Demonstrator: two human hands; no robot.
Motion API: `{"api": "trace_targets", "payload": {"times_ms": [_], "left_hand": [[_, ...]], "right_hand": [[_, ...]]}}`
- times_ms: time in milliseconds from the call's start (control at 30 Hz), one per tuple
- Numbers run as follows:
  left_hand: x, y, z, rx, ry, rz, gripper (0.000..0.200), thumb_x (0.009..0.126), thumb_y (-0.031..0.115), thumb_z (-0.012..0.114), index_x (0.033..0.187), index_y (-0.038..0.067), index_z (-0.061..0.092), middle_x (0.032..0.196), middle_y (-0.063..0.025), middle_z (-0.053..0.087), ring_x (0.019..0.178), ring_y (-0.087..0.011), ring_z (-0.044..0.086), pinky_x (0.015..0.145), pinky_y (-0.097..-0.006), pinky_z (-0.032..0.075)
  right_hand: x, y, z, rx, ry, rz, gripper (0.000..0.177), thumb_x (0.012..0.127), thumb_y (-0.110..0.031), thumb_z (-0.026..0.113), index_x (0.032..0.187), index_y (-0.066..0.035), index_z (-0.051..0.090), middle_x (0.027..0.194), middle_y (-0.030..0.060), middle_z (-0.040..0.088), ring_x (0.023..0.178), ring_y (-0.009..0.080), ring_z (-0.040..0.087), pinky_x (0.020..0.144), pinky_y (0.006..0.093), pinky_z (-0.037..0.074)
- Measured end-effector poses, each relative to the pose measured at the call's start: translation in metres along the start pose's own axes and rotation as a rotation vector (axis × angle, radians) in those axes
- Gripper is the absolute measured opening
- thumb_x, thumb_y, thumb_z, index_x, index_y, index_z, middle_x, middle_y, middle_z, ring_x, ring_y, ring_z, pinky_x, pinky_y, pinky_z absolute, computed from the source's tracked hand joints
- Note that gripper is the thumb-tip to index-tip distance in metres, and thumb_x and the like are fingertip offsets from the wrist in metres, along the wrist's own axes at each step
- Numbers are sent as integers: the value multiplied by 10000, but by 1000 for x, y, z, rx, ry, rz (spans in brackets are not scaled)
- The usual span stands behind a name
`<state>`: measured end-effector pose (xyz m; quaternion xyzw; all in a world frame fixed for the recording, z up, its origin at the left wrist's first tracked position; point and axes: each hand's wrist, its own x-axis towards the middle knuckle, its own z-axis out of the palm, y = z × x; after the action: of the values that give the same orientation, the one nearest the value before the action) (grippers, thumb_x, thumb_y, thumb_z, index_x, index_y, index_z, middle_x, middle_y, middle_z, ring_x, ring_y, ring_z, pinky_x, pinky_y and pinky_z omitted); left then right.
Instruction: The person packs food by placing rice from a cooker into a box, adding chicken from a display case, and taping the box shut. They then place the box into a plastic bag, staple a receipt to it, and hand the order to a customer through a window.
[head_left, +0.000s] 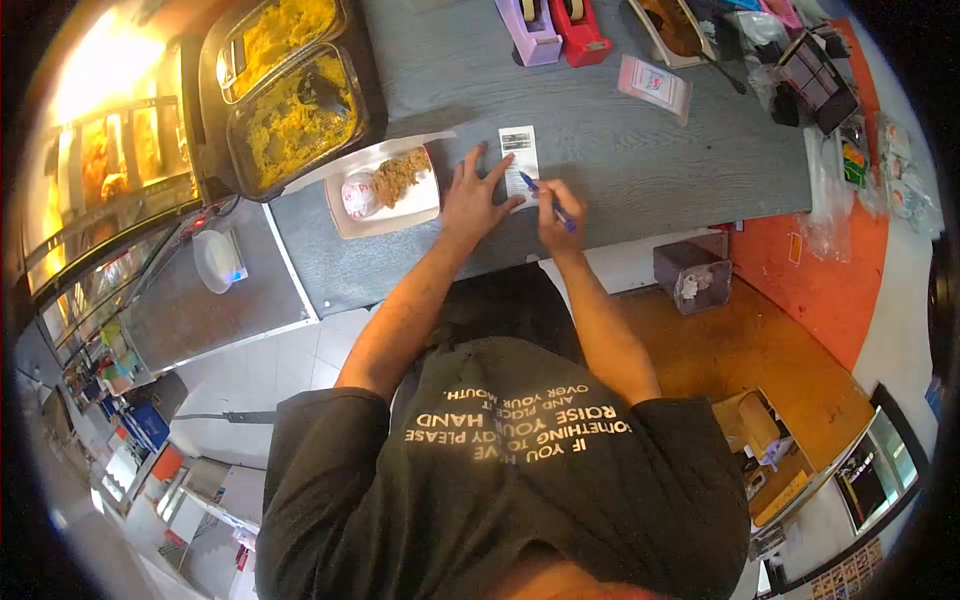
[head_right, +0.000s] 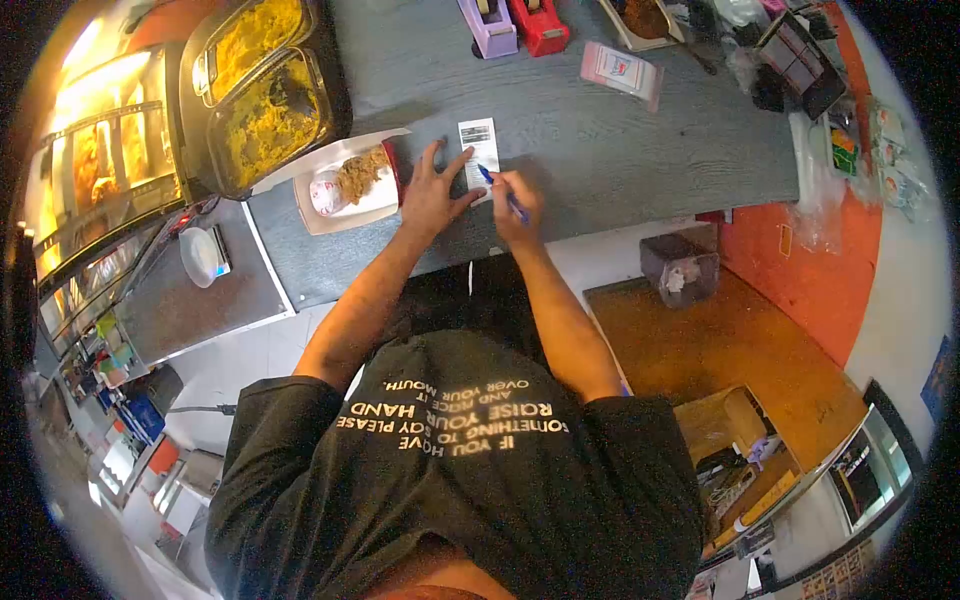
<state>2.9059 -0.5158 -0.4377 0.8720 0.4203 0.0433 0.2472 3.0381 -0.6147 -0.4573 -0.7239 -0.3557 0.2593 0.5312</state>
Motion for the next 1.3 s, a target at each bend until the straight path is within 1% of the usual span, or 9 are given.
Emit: {"api": "trace_targets", "payload": {"times_ms": [100,267,333,667,767,833,967,1033,1300], "left_hand": [[-1,2,-1,-1,1,15,762,709,417,795,1392,282,482,1432,-164,339,1237,-395,419,967,-474,471],[1,0,-2,-26,-10,39,839,654,375,836,1402,265,472,1403,-179,374,1190,-404,438,948,-474,475],[0,-2,1,-13,-11,39,841,651,372,837,1401,268,472,1399,-172,381,1185,-401,441,942,-472,477],[3,3,-3,-13,-55,-4,835,671,336,832,1410,309,446,1416,-163,358,1207,-401,432,986,-465,455],[1,3,-4,-4,-65,-4,855,661,340,840,1415,313,437,1415,-165,355,1207,-403,431,985,-468,455],[1,4,-2,1,-74,-5,849,666,362,834,1416,295,440,1429,-157,349,1209,-396,424,983,-474,452],[1,-1,2,7,-62,20,851,659,403,834,1408,273,451,1442,-144,343,1204,-393,419,980,-480,450],[2,2,0,3,-63,15,864,648,388,845,1408,269,452,1427,-154,349,1199,-398,429,972,-475,458],[0,-2,2,26,-36,45,843,636,415,841,1381,255,482,1428,-147,362,1162,-391,447,953,-459,475]], "right_hand": [[-3,13,9,-119,70,-327,114,876,-99,568,851,-29,655,813,146,628,732,305,603,718,381,474],[-3,18,16,-76,143,-371,86,836,-74,575,868,-26,638,806,119,627,772,295,600,772,400,438],[-4,22,15,-211,6,-441,86,835,-59,563,872,-33,636,810,103,633,752,268,599,796,390,412],[-7,28,8,-47,132,-363,100,803,-51,532,814,-43,631,736,88,614,702,245,578,793,390,387],[-12,28,5,-80,-24,-390,108,781,-40,528,797,-44,635,724,90,613,682,256,572,810,393,396],[-12,31,7,-90,203,-261,113,779,-44,525,783,-44,638,726,96,614,685,273,569,809,398,409],[-24,33,9,-68,69,-352,118,789,-52,522,785,-41,640,732,106,618,712,285,568,799,398,424],[-24,34,10,-82,268,-196,114,789,-56,527,782,-36,639,736,119,620,710,292,571,772,391,432],[-34,35,5,-63,200,-239,131,818,-49,515,803,-23,642,749,114,619,675,270,585,732,369,457]]}}
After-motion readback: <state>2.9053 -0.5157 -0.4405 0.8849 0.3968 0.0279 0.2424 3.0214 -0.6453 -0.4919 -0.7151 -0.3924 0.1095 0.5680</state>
